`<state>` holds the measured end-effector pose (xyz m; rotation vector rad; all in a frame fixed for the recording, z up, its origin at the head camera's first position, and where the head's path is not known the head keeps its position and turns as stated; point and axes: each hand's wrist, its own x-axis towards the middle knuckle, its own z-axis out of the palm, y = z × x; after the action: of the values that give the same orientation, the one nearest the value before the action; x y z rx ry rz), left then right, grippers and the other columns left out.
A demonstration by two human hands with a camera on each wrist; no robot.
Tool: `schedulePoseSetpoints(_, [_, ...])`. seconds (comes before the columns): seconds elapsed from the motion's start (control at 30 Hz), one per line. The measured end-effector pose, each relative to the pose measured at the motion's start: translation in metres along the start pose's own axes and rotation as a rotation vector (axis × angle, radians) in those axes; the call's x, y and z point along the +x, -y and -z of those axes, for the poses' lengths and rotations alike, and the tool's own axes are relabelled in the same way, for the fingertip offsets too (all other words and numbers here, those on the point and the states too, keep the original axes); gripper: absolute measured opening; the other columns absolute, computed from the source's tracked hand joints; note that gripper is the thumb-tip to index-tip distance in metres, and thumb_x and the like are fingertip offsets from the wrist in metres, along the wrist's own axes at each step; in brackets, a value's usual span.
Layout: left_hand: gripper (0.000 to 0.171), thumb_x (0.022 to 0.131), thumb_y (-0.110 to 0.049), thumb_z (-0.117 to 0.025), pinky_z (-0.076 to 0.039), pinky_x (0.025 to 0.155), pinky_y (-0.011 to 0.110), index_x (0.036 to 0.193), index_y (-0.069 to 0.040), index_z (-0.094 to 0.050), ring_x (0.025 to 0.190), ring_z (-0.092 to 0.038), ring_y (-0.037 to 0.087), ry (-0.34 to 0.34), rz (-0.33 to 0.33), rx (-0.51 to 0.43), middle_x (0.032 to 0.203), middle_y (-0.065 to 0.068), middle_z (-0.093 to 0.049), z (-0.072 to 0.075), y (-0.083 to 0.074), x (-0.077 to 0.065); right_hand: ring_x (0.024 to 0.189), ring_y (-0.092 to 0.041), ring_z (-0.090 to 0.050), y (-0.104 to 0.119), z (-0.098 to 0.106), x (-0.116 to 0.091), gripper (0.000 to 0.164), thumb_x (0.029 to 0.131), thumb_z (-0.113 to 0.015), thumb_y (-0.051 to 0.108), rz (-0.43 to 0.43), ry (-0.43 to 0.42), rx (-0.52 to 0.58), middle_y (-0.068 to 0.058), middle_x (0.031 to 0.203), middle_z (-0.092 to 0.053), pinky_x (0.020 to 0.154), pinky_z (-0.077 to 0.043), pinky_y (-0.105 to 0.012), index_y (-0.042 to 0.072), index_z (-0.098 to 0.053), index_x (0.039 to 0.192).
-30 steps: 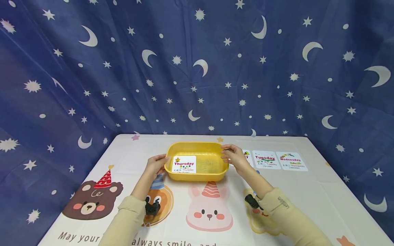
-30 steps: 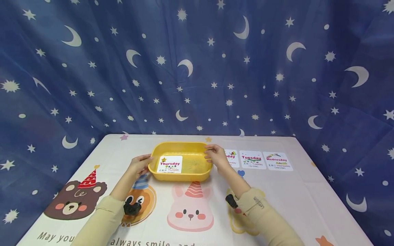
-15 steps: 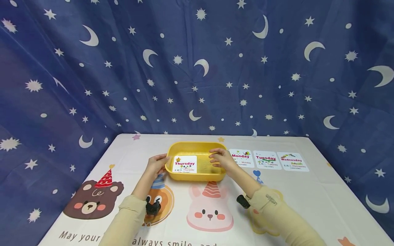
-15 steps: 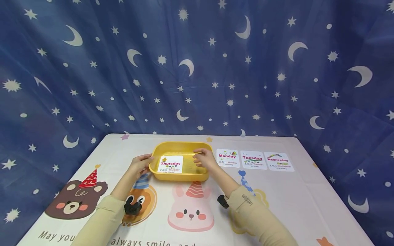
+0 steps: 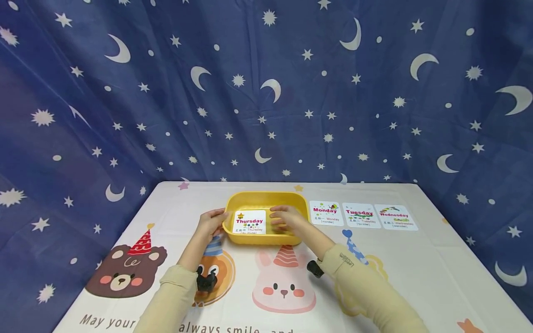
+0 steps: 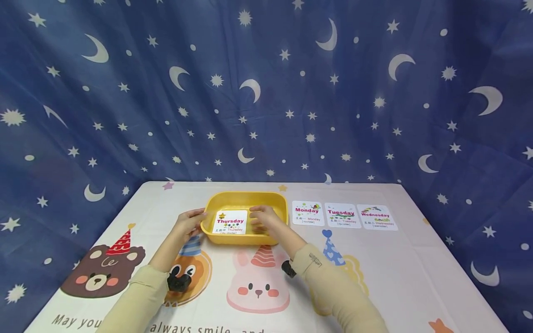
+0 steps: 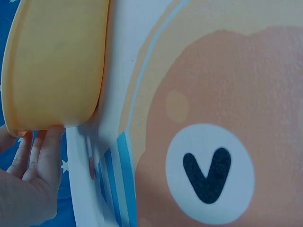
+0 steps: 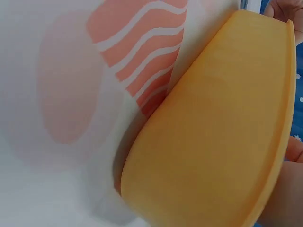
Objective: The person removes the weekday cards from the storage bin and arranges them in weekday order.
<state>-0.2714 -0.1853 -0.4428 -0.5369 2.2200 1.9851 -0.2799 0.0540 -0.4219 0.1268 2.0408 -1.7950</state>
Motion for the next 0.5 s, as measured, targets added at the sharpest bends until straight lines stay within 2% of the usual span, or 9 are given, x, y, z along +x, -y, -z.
schedulePoseSetpoints(0.23, [0.044, 0.095, -0.015, -0.056, -0.053, 0.057, 0.015, 0.135, 0.000, -0.047, 0.071, -0.063, 0.006, 0.000, 0.005, 0.002, 0.129, 0.025, -0.054, 0.000, 0.001, -0.002, 0.091, -0.022, -0.061, -0.001, -0.005, 0.011, 0.038, 0.097, -0.048, 0.009, -0.062, 0.022, 0.055, -0.021, 0.127, -0.052, 0.087, -0.055, -0.035, -0.003, -0.046, 0.134])
schedulePoseSetpoints(0.37, [0.043, 0.095, -0.015, -0.055, -0.053, 0.059, 0.016, 0.135, 0.000, -0.047, 0.074, -0.063, 0.007, -0.003, 0.009, 0.003, 0.130, 0.025, -0.053, 0.000, 0.001, -0.002, 0.091, -0.022, -0.060, -0.003, -0.007, 0.017, 0.039, 0.099, -0.047, 0.014, -0.095, 0.028, 0.062, -0.022, 0.127, -0.053, 0.086, -0.055, -0.034, -0.003, -0.044, 0.134])
schedulePoseSetpoints(0.5, [0.044, 0.095, -0.015, -0.055, -0.054, 0.059, 0.016, 0.135, 0.000, -0.047, 0.074, -0.063, 0.007, 0.002, 0.004, 0.005, 0.130, 0.025, -0.053, 0.000, 0.001, -0.002, 0.083, -0.019, -0.059, -0.007, -0.009, 0.022, 0.040, 0.098, -0.048, 0.015, -0.125, 0.015, 0.071, -0.021, 0.122, -0.055, 0.087, -0.055, -0.035, -0.005, -0.044, 0.132])
